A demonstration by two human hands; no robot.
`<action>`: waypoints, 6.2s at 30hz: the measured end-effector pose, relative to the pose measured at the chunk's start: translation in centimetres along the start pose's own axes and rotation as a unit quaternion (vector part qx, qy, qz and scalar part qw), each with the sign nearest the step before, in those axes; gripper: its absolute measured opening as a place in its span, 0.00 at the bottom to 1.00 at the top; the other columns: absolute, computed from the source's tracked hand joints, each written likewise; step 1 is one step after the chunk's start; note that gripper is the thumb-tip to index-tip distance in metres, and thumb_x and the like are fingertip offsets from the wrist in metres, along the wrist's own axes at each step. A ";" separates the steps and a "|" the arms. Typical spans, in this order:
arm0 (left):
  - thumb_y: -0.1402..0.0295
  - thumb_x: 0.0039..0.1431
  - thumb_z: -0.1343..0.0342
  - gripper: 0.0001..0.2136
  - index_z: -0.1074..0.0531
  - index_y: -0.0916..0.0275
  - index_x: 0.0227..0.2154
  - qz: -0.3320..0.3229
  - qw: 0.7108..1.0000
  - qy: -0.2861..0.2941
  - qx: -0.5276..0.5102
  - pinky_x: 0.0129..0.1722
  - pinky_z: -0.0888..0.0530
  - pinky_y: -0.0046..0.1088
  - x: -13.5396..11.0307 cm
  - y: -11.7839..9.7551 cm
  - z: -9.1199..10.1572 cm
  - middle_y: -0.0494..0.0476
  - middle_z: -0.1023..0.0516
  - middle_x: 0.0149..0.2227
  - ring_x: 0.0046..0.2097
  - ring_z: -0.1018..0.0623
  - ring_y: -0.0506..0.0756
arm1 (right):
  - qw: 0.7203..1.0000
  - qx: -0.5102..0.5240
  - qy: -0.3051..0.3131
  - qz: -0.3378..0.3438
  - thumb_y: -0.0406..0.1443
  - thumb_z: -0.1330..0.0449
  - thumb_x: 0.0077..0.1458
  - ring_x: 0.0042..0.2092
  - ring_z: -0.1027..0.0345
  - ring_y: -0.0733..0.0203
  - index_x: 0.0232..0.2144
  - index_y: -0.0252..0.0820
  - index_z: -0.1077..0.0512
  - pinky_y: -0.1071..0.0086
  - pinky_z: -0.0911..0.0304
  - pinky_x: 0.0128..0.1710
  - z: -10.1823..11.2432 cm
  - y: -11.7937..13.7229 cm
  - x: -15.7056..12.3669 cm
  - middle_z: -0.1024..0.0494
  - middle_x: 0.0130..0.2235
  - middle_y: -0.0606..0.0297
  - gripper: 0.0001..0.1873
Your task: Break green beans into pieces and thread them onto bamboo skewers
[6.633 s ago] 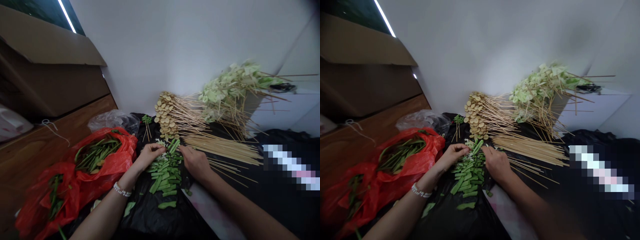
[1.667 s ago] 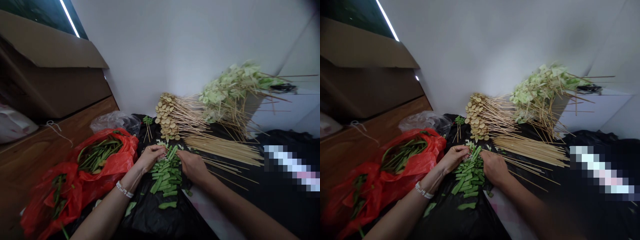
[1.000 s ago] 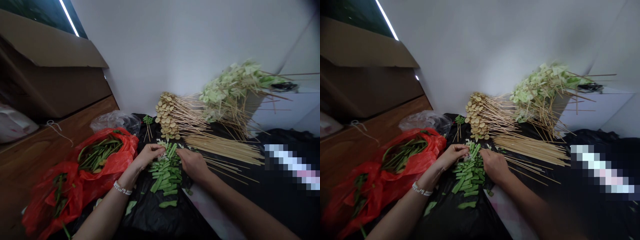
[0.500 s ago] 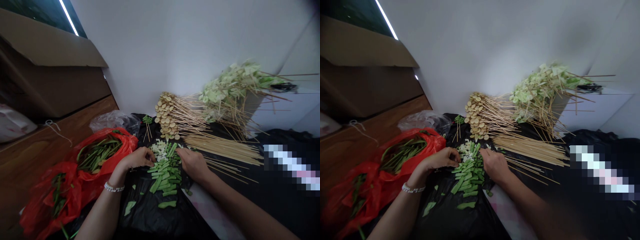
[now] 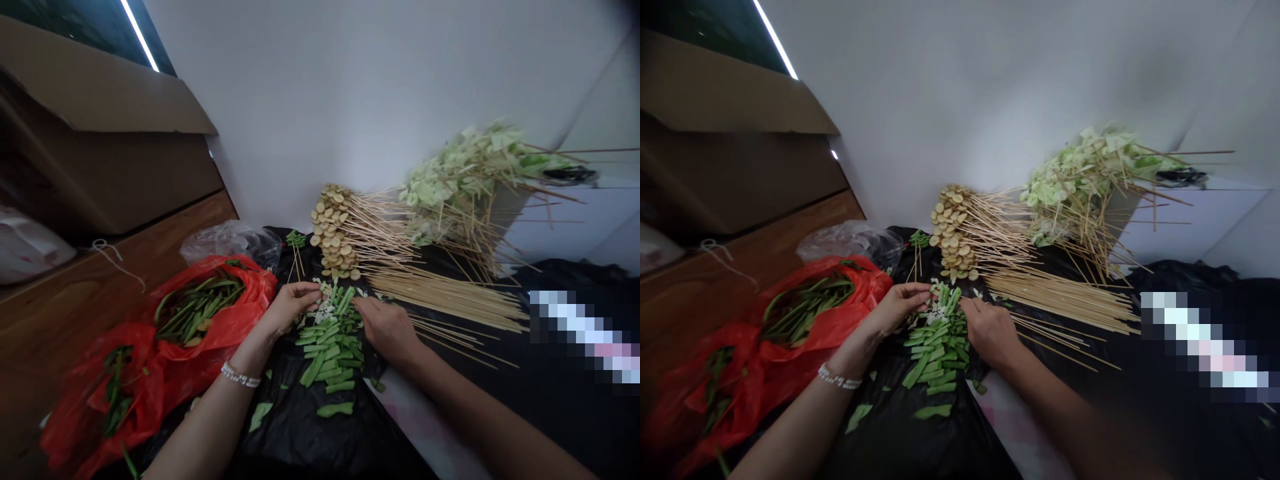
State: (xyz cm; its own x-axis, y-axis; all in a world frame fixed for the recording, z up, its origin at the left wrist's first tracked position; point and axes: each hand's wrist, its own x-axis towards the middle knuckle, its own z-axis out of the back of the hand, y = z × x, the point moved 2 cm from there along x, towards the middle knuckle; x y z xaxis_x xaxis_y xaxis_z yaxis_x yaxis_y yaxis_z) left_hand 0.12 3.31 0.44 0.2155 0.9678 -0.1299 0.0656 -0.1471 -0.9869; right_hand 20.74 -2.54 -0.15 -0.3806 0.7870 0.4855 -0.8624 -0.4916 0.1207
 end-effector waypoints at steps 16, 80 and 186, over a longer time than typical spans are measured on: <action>0.74 0.35 0.29 0.17 0.24 0.68 0.32 0.034 0.991 -0.031 -0.127 0.32 0.25 0.22 -0.1 0.4 -0.8 0.58 0.19 0.30 0.30 0.21 0.50 | 1.000 -0.016 0.014 -0.016 0.30 0.53 0.60 0.33 0.31 0.65 0.42 0.42 0.29 0.72 0.47 0.29 0.1 0.0 0.0 0.24 0.35 0.64 0.14; 0.61 0.38 0.30 0.16 0.21 0.65 0.30 0.001 1.000 0.010 0.025 0.29 0.33 0.20 -0.1 0.6 -0.7 0.52 0.23 0.26 0.27 0.28 0.45 | 1.000 -0.004 -0.018 -0.013 0.30 0.53 0.61 0.33 0.31 0.64 0.39 0.42 0.28 0.71 0.47 0.30 0.1 0.0 -0.1 0.23 0.34 0.65 0.13; 0.69 0.32 0.27 0.15 0.21 0.68 0.27 0.033 0.992 -0.015 -0.123 0.33 0.31 0.24 -0.3 1.7 -1.5 0.55 0.21 0.27 0.27 0.26 0.47 | 0.994 0.092 0.049 -0.030 0.28 0.55 0.59 0.36 0.31 0.62 0.34 0.42 0.31 0.72 0.44 0.36 -0.5 0.3 -0.1 0.24 0.33 0.63 0.12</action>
State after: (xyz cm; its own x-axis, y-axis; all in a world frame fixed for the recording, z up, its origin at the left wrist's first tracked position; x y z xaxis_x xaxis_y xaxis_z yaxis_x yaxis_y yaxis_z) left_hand 1.64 2.43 -1.08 0.1990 0.9594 -0.1998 0.2879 -0.2521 -0.9239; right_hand 20.34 -2.61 -0.64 -0.3681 0.8454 0.3870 -0.8122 -0.4950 0.3088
